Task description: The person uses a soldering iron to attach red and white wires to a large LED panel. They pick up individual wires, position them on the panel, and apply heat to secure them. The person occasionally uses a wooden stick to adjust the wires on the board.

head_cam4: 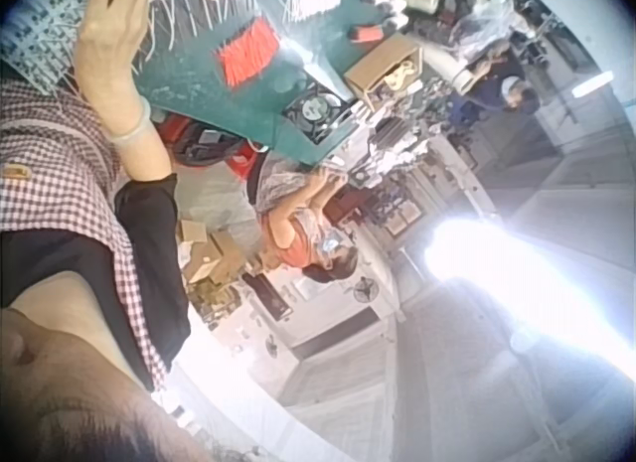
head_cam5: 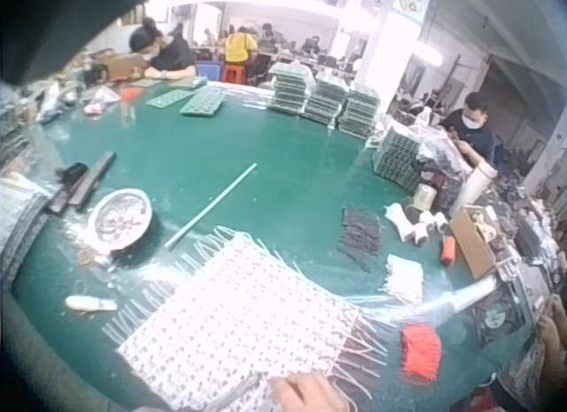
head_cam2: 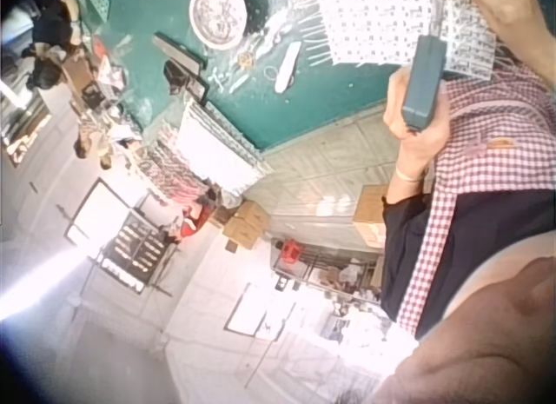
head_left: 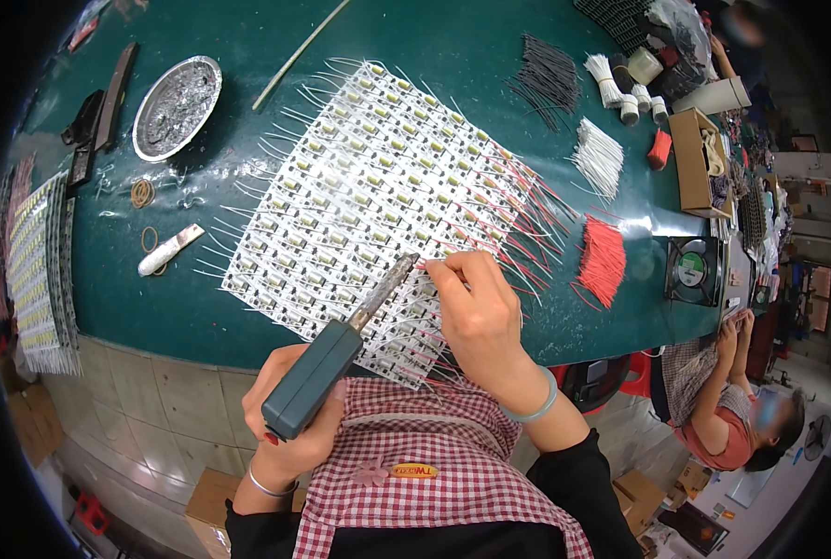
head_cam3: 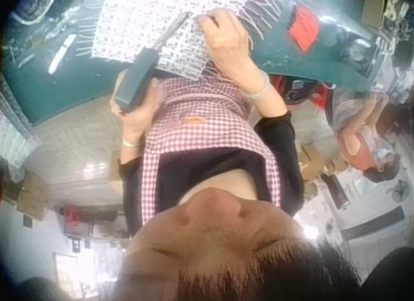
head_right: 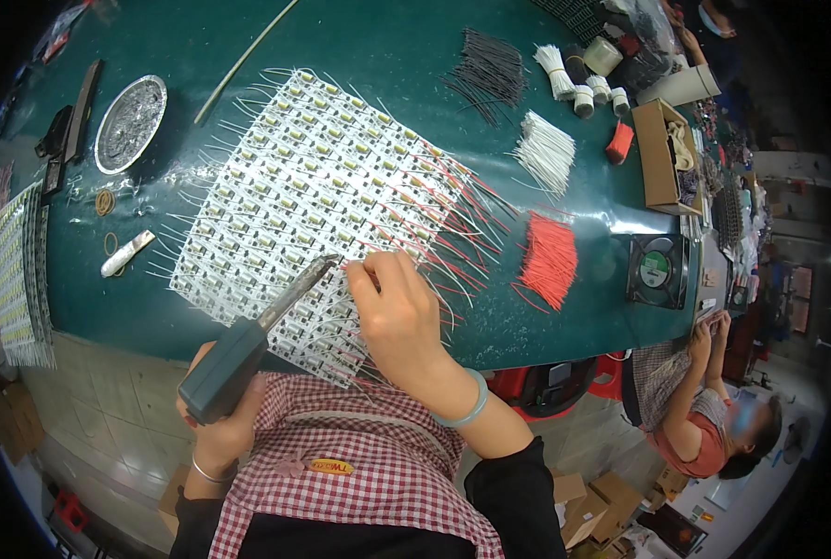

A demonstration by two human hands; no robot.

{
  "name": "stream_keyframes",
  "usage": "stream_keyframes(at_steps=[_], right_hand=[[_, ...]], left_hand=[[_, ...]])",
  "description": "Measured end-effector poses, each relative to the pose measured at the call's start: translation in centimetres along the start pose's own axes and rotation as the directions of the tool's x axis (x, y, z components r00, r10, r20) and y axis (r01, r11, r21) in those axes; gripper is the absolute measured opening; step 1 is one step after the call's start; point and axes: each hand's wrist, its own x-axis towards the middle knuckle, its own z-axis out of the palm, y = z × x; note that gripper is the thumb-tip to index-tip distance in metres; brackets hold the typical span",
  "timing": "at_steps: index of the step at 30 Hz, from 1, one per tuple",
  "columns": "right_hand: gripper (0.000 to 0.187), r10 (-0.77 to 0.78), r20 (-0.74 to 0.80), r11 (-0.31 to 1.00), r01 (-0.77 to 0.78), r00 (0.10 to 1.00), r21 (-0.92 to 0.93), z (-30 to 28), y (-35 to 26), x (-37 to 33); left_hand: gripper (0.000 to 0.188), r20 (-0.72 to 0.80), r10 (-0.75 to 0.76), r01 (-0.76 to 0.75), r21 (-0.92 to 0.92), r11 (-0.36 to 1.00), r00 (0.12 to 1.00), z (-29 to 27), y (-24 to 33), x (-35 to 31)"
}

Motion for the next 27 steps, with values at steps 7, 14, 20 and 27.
stream_keyframes(at_steps=[7, 14, 20, 27], right_hand=[[0.029, -0.027, -0.104, 0.999, 0.023, 0.994, -0.041, -0.3, -0.2, -0.6], [0.027, 0.009, -0.088, 0.999, -0.006, 0.996, 0.04, 0.4, -1.2, -1.6], [0.027, 0.015, -0.061, 0.999, -0.012, 0.998, 0.053, 0.5, -1.1, -1.4], [0.029, 0.013, -0.021, 0.999, -0.012, 1.0, 0.052, 0.4, -1.1, -1.3]], left_hand=[[0.024, 0.003, 0.016, -0.016, 0.033, 0.999, 1.0, -0.5, -0.4, -0.7], [0.023, 0.013, 0.007, -0.008, 0.023, 1.0, 1.0, -0.7, -0.5, -1.2], [0.022, 0.021, -0.006, 0.006, 0.026, 1.0, 1.0, -0.7, -0.5, -1.5], [0.02, 0.018, -0.008, 0.008, 0.016, 1.0, 1.0, -0.5, -0.7, -1.5]])
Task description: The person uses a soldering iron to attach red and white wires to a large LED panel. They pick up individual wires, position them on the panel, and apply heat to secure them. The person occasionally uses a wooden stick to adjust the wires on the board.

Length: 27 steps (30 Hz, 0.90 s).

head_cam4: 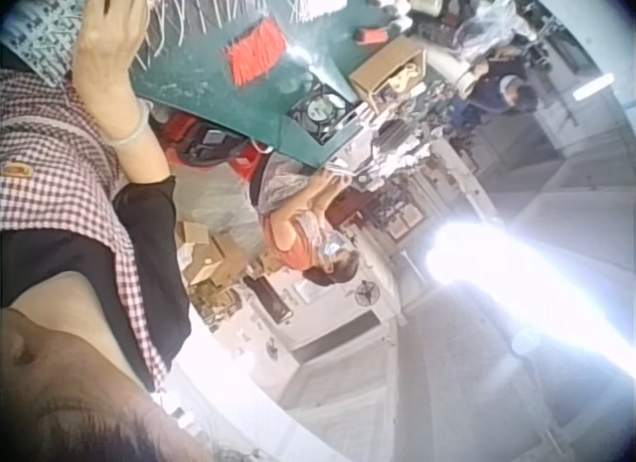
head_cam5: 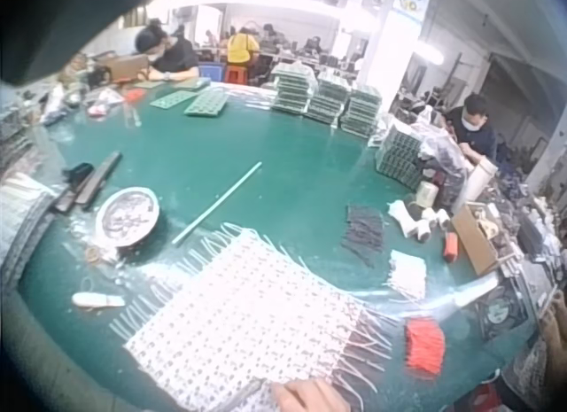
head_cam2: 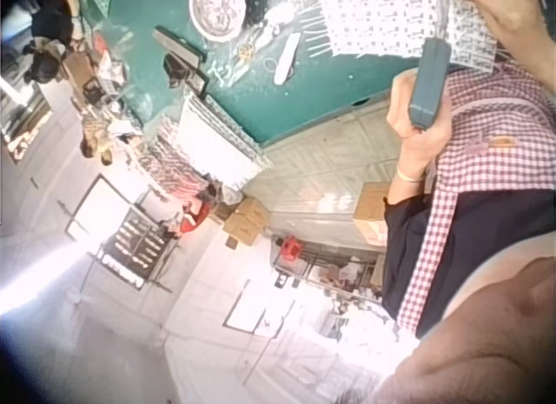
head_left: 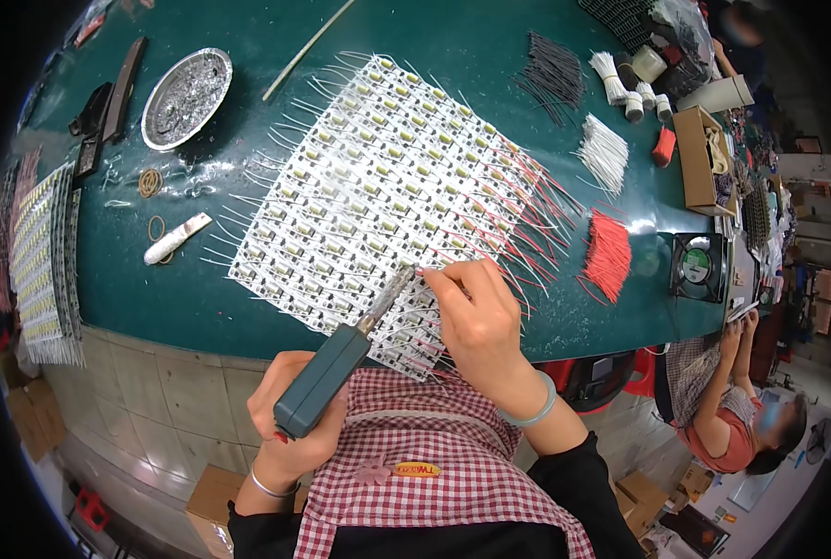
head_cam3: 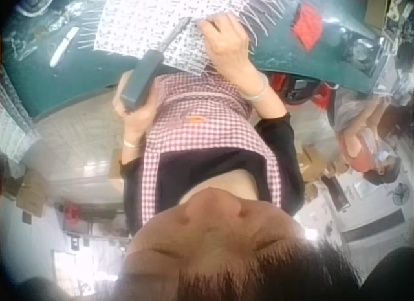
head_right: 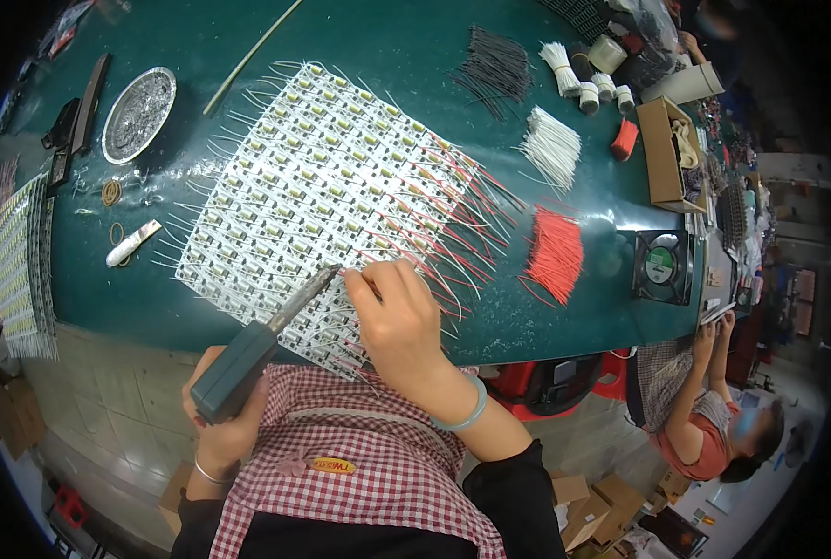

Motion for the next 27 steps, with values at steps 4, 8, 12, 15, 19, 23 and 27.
stream_keyframes(at_steps=[4, 8, 12, 15, 19, 23, 27], right_hand=[[0.029, -0.008, 0.01, 1.0, 0.008, 1.0, -0.006, 0.05, 0.08, -0.01], [0.03, -0.015, 0.024, 1.0, 0.015, 1.0, -0.015, -0.13, 0.06, 0.07], [0.03, -0.025, 0.037, 1.0, 0.026, 0.999, -0.018, -0.25, 0.06, 0.24], [0.03, -0.029, 0.042, 0.999, 0.029, 0.999, -0.017, -0.23, 0.11, 0.21], [0.029, -0.032, 0.041, 0.999, 0.033, 0.999, -0.021, -0.27, 0.06, 0.25], [0.029, -0.029, 0.039, 0.999, 0.029, 0.999, -0.019, -0.21, 0.07, 0.23], [0.029, -0.021, 0.032, 1.0, 0.022, 0.999, -0.021, -0.28, 0.04, 0.2]], left_hand=[[0.019, 0.015, 0.012, -0.012, 0.023, 1.0, 1.0, -0.05, -0.07, 0.08], [0.017, 0.019, 0.01, -0.011, 0.018, 1.0, 1.0, -0.06, 0.0, 0.13], [0.016, 0.014, -0.01, 0.01, 0.025, 1.0, 1.0, -0.13, -0.13, -0.11], [0.016, 0.035, 0.025, -0.028, 0.066, 0.997, 0.999, -0.31, -0.03, -0.08], [0.018, 0.005, 0.032, -0.033, 0.072, 0.997, 0.999, -0.52, 0.09, -0.26], [0.019, -0.008, 0.032, -0.031, 0.076, 0.997, 0.999, -0.52, 0.36, -0.24], [0.018, -0.003, 0.04, -0.039, 0.05, 0.998, 0.999, -0.4, 0.08, -0.27]])
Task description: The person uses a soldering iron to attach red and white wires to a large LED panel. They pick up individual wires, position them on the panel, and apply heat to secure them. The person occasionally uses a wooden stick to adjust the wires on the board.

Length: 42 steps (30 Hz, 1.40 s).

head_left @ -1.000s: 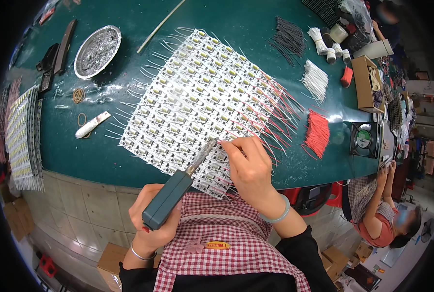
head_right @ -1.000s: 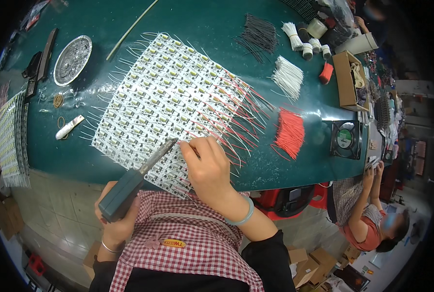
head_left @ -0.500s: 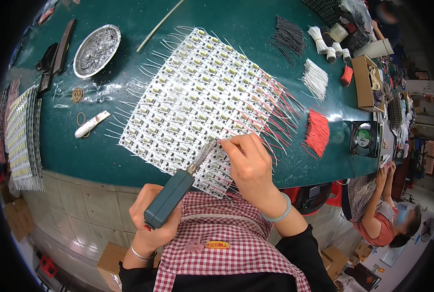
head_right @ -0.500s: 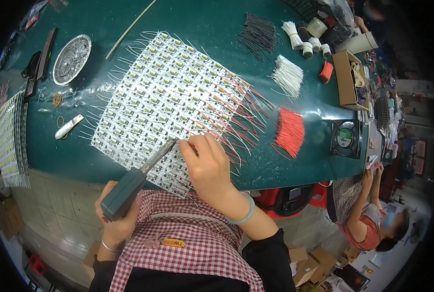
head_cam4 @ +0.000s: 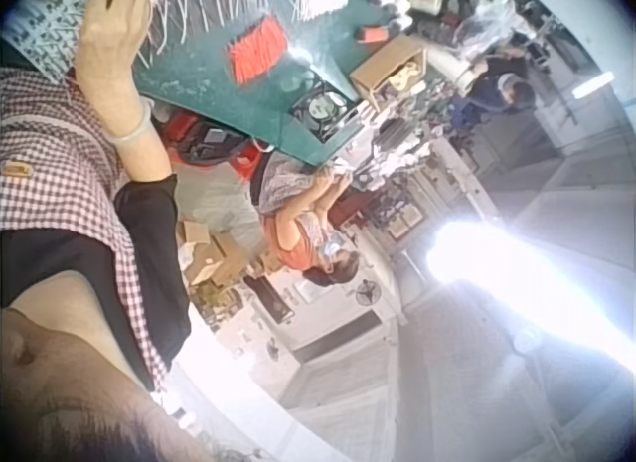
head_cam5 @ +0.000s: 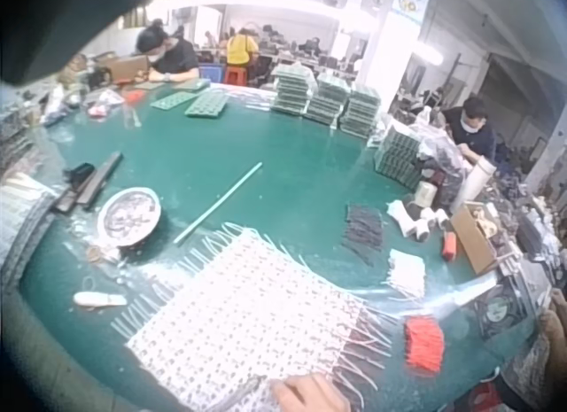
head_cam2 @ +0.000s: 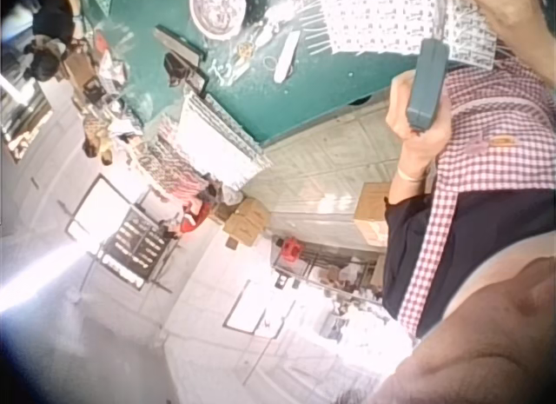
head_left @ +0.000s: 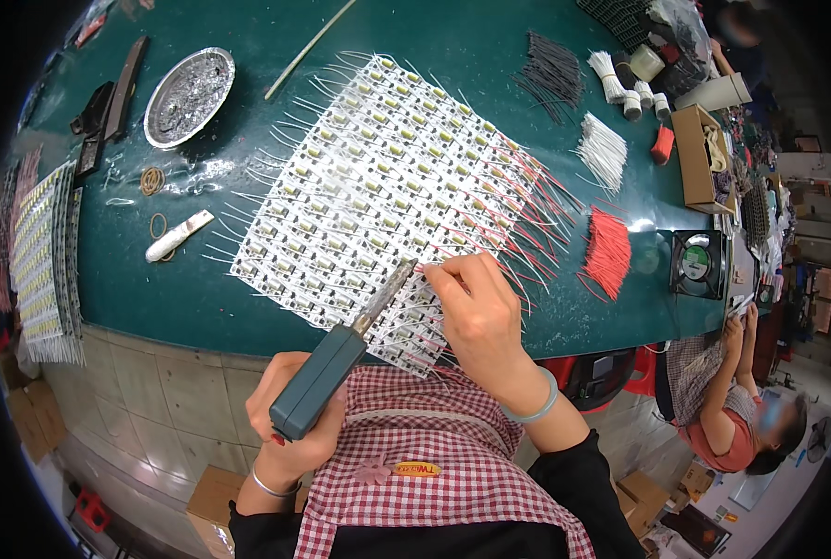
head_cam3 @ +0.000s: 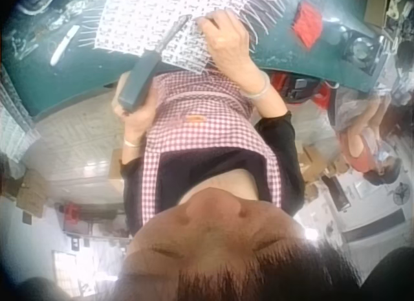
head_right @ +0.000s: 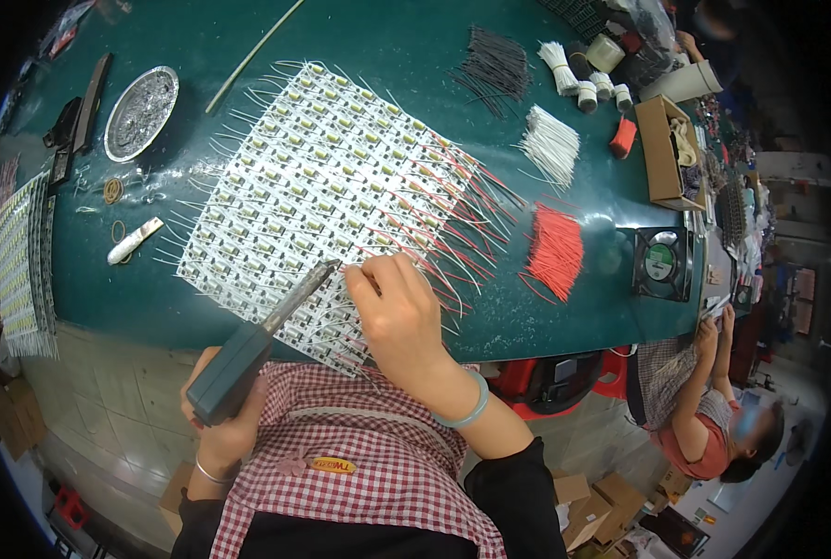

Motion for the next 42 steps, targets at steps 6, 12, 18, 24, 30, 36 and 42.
stream_keyframes(at_steps=[6, 12, 18, 24, 30, 36, 42], right_hand=[[0.03, 0.008, -0.004, 1.0, -0.008, 1.0, 0.011, 0.2, 0.0, 0.0], [0.03, 0.009, -0.008, 1.0, -0.008, 1.0, 0.009, 0.2, 0.0, 0.0], [0.029, 0.006, -0.001, 1.0, -0.006, 1.0, 0.012, 0.2, 0.1, 0.0], [0.028, -0.009, -0.01, 1.0, 0.009, 1.0, -0.005, 0.1, 0.1, 0.1], [0.027, -0.014, -0.02, 1.0, 0.014, 1.0, -0.011, 0.2, -0.1, 0.1], [0.026, 0.012, -0.088, 0.999, -0.014, 0.996, -0.03, -0.1, -1.0, -0.1], [0.025, 0.001, -0.082, 1.0, -0.002, 0.997, -0.012, 0.3, -1.7, -1.1]], left_hand=[[0.02, 0.011, -0.027, 0.028, -0.056, 0.998, 1.0, 0.4, -0.4, 0.1], [0.022, 0.025, -0.014, 0.016, -0.05, 0.999, 1.0, 0.4, -0.4, 0.1], [0.019, 0.028, -0.014, 0.014, 0.003, 1.0, 1.0, 0.2, -0.4, 0.0], [0.021, -0.011, 0.055, -0.055, 0.004, 0.998, 0.998, -0.2, -0.1, 0.0], [0.023, -0.037, 0.027, -0.029, -0.058, 0.998, 0.999, -0.2, -0.3, -0.5], [0.024, -0.069, -0.001, -0.003, -0.057, 0.998, 0.998, -0.5, -0.4, -1.2], [0.025, -0.035, -0.016, 0.015, -0.039, 0.999, 0.999, -0.9, -0.7, -1.8]])
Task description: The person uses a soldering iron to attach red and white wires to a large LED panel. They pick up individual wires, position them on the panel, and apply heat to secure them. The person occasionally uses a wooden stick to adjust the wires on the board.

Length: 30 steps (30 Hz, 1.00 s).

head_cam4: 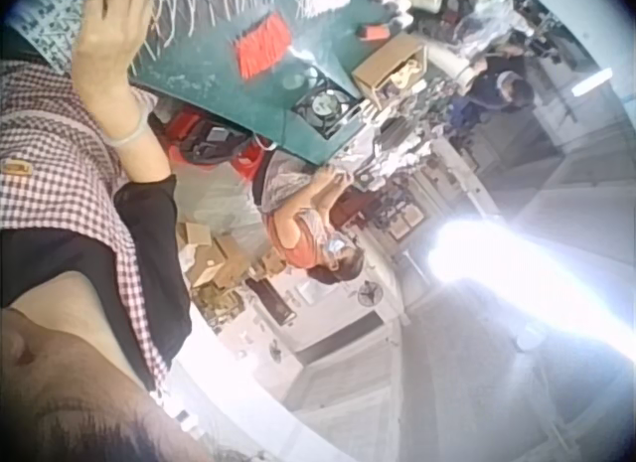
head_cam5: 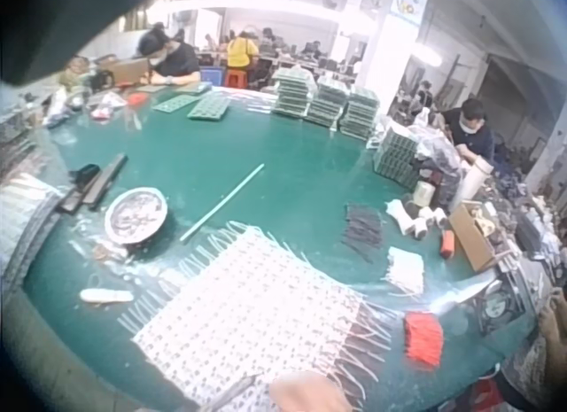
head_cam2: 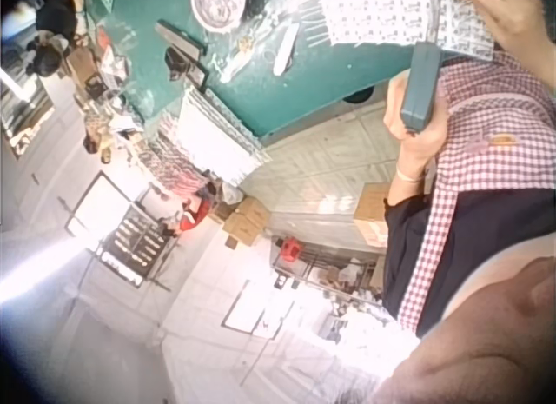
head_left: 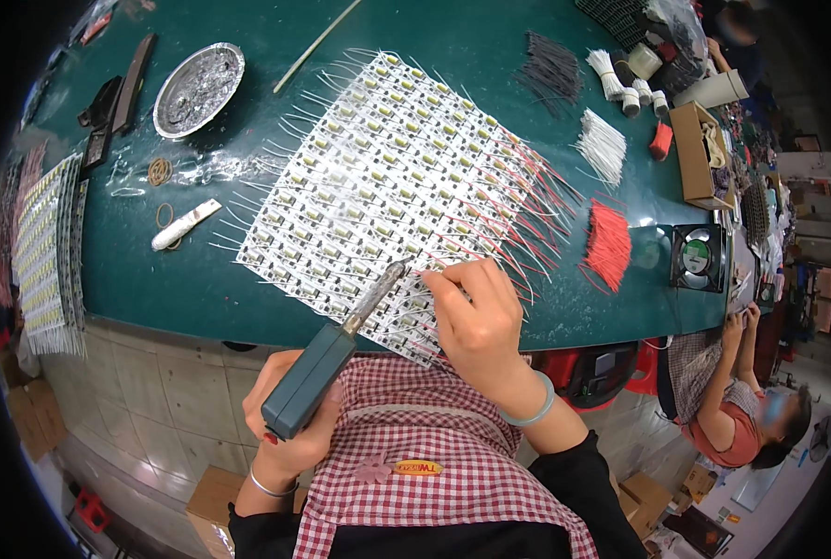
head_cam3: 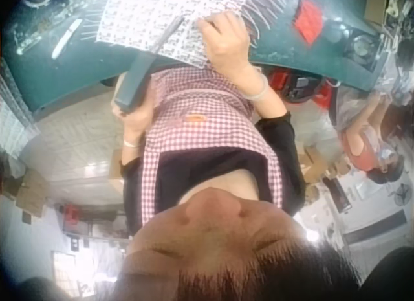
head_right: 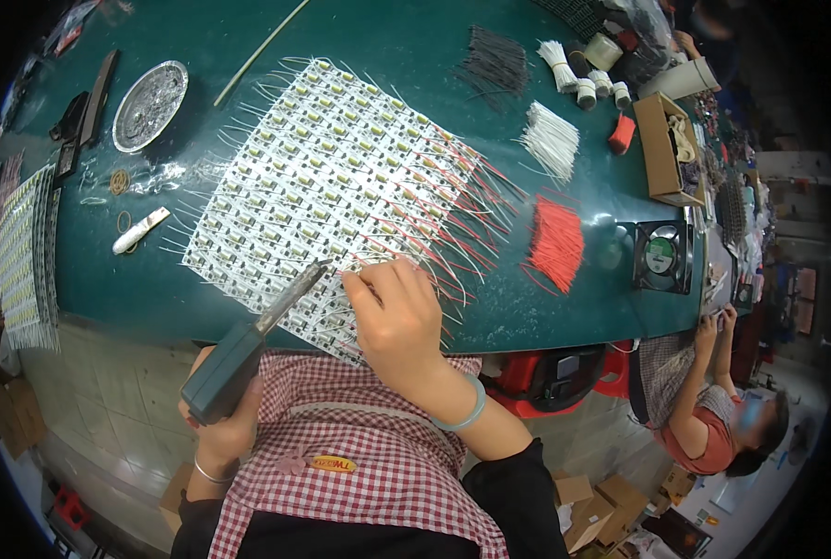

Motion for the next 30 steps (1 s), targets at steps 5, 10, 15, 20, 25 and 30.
stream_keyframes(at_steps=[5, 10, 15, 20, 25, 30], right_hand=[[0.024, 0.002, 0.001, 1.0, -0.002, 1.0, 0.017, 0.46, 0.01, -0.22], [0.024, 0.011, 0.012, 1.0, -0.011, 1.0, 0.023, 0.4, -0.02, -0.2], [0.022, 0.009, 0.015, 1.0, -0.009, 1.0, 0.018, 0.44, -0.02, -0.17], [0.022, -0.012, 0.027, 1.0, 0.012, 1.0, 0.006, 0.42, 0.03, -0.09], [0.021, -0.024, 0.053, 1.0, 0.025, 0.998, -0.009, 0.26, -0.01, 0.06], [0.021, -0.04, 0.063, 0.999, 0.042, 0.997, -0.025, 0.17, 0.0, 0.17]], left_hand=[[0.023, 0.028, -0.031, 0.031, -0.003, 1.0, 0.999, -0.12, 0.15, -0.08], [0.022, 0.029, -0.012, 0.012, -0.002, 1.0, 0.999, 0.04, -0.06, -0.14], [0.022, 0.034, 0.023, -0.023, 0.007, 1.0, 0.999, 0.22, -0.22, -0.05], [0.022, 0.04, 0.009, -0.01, 0.016, 1.0, 0.999, 0.17, -0.21, 0.01], [0.02, 0.041, 0.002, -0.003, 0.018, 1.0, 0.999, 0.07, -0.22, -0.03], [0.02, 0.029, 0.047, -0.049, 0.083, 0.995, 0.998, -0.25, 0.02, -0.13]])
